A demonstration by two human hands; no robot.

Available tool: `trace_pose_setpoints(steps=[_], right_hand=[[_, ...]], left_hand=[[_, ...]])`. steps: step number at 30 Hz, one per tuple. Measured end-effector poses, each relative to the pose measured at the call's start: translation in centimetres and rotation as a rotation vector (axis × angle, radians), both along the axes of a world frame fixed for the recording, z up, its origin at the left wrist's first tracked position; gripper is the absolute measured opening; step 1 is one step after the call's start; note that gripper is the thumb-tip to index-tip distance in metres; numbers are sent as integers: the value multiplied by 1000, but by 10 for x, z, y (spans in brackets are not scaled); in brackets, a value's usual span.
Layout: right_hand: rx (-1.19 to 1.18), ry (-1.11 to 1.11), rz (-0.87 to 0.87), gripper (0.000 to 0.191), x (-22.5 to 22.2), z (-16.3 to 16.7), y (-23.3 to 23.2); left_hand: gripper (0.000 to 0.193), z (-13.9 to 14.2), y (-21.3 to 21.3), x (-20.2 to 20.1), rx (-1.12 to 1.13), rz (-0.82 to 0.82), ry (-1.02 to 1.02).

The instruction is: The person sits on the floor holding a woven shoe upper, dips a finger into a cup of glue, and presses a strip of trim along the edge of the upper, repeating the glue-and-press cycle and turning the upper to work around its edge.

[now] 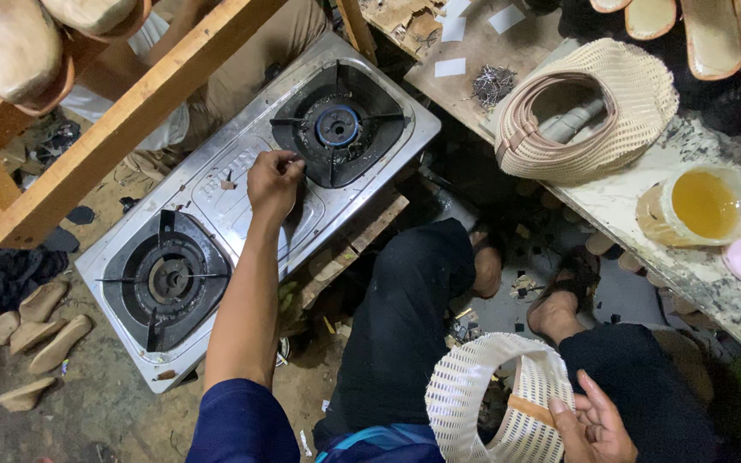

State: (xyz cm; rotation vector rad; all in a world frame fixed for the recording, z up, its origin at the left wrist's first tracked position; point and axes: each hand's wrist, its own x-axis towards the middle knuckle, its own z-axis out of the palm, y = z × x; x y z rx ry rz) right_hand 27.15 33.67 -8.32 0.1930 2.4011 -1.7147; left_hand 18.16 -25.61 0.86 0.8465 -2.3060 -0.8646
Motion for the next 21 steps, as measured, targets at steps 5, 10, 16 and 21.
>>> trace_pose_setpoints(steps=[5,10,16,21], right_hand=[[43,-19,15,62,1,-1,2],[13,-41,-14,62,3,-2,2],[-35,-43,-13,64,1,0,3],[29,-50,19,65,-3,2,-1]], left_hand=[[27,3,2,0,-13,7,-21],[29,5,5,-3,-20,2,-26],[29,3,5,-3,-101,-16,31],[25,2,6,-8,-84,-43,49]])
